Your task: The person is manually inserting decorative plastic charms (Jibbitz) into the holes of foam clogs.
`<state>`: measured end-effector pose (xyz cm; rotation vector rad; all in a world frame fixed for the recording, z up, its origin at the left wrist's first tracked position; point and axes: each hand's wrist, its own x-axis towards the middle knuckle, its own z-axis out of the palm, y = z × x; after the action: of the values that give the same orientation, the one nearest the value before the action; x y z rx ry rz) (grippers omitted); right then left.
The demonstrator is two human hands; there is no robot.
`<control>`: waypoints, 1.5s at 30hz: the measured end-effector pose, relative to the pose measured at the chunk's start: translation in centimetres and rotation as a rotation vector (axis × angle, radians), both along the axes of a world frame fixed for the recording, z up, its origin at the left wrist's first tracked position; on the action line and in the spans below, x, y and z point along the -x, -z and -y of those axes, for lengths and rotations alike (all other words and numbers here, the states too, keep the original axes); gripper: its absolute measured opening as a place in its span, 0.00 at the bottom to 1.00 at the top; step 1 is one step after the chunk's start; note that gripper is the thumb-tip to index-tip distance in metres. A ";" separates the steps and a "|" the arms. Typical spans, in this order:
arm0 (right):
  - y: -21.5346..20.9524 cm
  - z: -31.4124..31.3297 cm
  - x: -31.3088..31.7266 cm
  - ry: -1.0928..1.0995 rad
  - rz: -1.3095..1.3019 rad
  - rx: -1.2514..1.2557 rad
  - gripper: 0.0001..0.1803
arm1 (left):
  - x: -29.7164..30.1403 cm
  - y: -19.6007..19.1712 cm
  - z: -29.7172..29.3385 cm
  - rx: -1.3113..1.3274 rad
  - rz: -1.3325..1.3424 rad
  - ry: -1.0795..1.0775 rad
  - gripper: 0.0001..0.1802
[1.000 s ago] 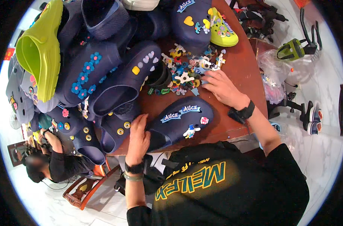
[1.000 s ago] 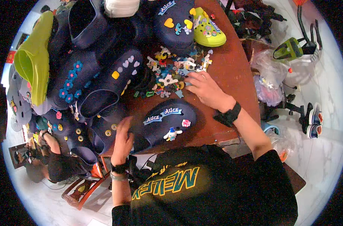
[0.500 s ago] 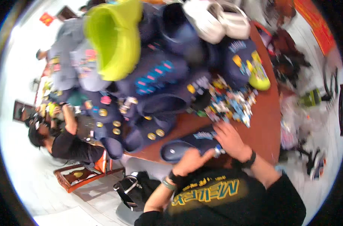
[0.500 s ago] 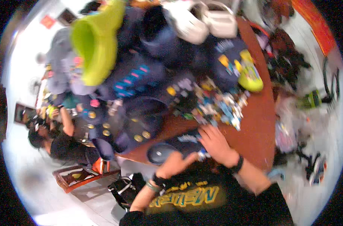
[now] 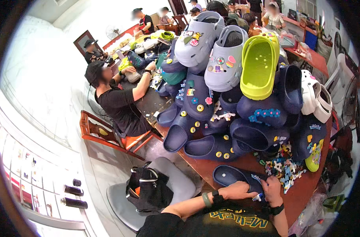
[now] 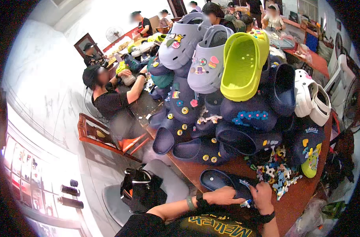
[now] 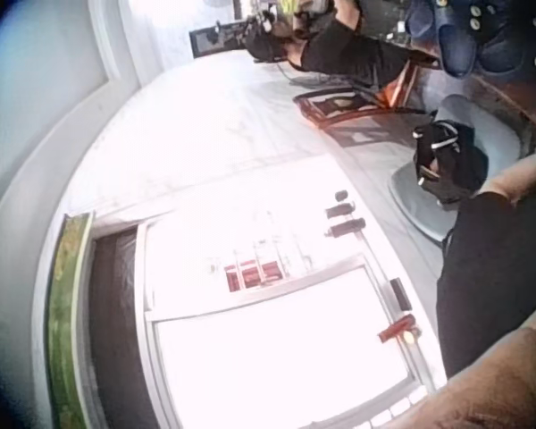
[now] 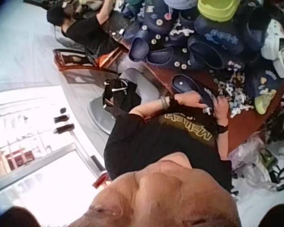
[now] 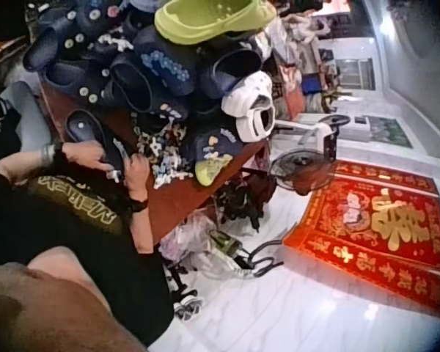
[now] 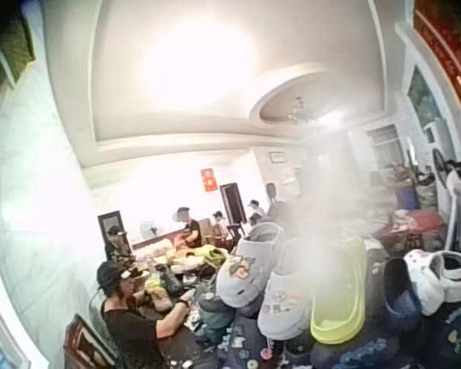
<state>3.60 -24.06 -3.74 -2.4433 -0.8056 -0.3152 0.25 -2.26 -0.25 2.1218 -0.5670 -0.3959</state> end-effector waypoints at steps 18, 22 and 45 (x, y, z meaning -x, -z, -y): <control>-3.9 -4.2 0.9 -0.070 -0.218 -0.010 0.17 | -0.3 -1.7 -0.6 -0.094 -0.107 0.135 0.38; -4.0 -4.7 1.0 -0.081 -0.292 -0.180 0.10 | -0.1 -1.5 -0.7 -0.082 -0.077 0.118 0.38; -3.7 0.6 -2.1 0.372 -0.134 -0.283 0.14 | -1.3 0.0 -0.3 -0.089 -0.105 0.122 0.29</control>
<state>5.66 -24.61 -0.07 -2.3027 -0.2260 -0.3688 1.59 -1.95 -0.26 2.1424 -0.6298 -0.6071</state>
